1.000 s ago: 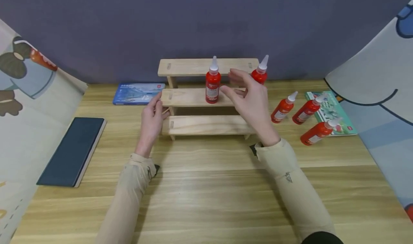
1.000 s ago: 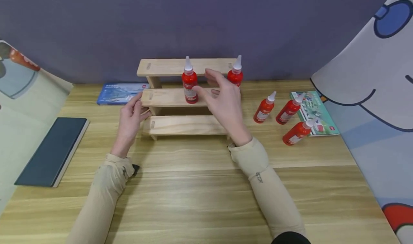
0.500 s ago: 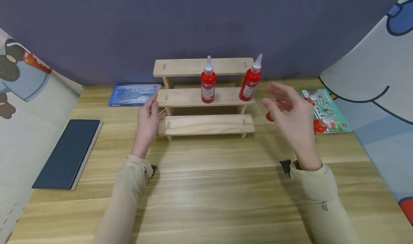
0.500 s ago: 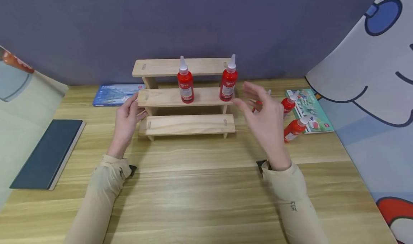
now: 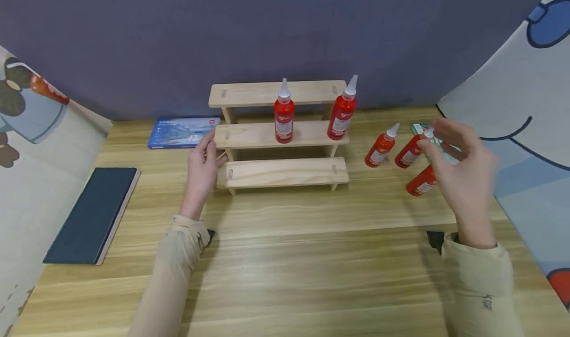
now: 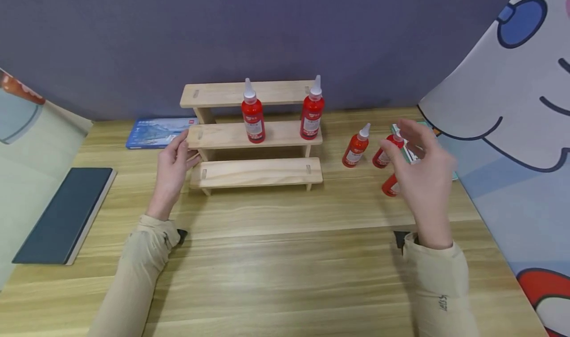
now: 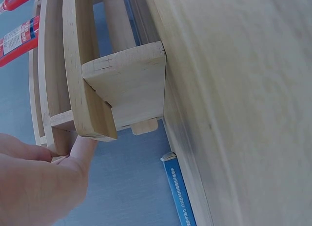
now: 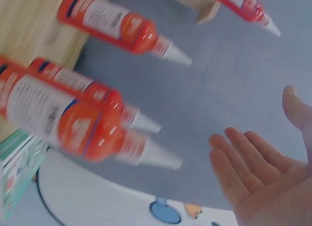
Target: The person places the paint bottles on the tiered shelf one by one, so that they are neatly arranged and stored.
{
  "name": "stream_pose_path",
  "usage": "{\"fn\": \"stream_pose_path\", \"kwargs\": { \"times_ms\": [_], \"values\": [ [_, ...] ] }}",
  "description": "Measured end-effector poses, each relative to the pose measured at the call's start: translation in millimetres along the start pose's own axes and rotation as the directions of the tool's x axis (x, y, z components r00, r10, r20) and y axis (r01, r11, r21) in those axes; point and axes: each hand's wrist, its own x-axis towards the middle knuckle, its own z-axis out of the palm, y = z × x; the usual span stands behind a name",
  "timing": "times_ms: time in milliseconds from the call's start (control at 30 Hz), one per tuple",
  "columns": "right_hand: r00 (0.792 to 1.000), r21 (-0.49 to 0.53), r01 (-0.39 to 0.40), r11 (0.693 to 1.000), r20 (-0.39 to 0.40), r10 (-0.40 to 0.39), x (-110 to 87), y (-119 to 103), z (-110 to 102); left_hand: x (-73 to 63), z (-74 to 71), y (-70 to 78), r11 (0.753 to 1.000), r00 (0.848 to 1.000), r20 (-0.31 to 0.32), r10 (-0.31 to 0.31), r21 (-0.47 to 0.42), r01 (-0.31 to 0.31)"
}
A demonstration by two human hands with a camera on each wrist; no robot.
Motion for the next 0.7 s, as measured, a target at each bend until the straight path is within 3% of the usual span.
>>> {"fn": "stream_pose_path", "kwargs": {
  "times_ms": [200,367,533,700],
  "values": [
    [0.998,-0.091,-0.057,0.994,-0.036,0.054,1.4,24,-17,0.2,-0.5,-0.5,1.000,1.000,0.000,-0.003,-0.017,0.003],
    [0.987,-0.146,-0.158,0.977,-0.009,0.159,-2.1,42,-23,0.3,0.1,-0.4,1.000,1.000,0.007,0.001,-0.019,-0.001],
    [0.969,-0.189,-0.193,0.963,0.118,0.217,-6.0,60,-27,-0.5,-0.5,-0.7,1.000,1.000,0.008,0.000,-0.024,0.001],
    [0.923,-0.215,-0.198,0.956,0.287,0.255,-10.9,82,-27,-0.1,-0.3,-0.9,1.000,1.000,0.011,-0.002,-0.026,0.002]
  ]
}}
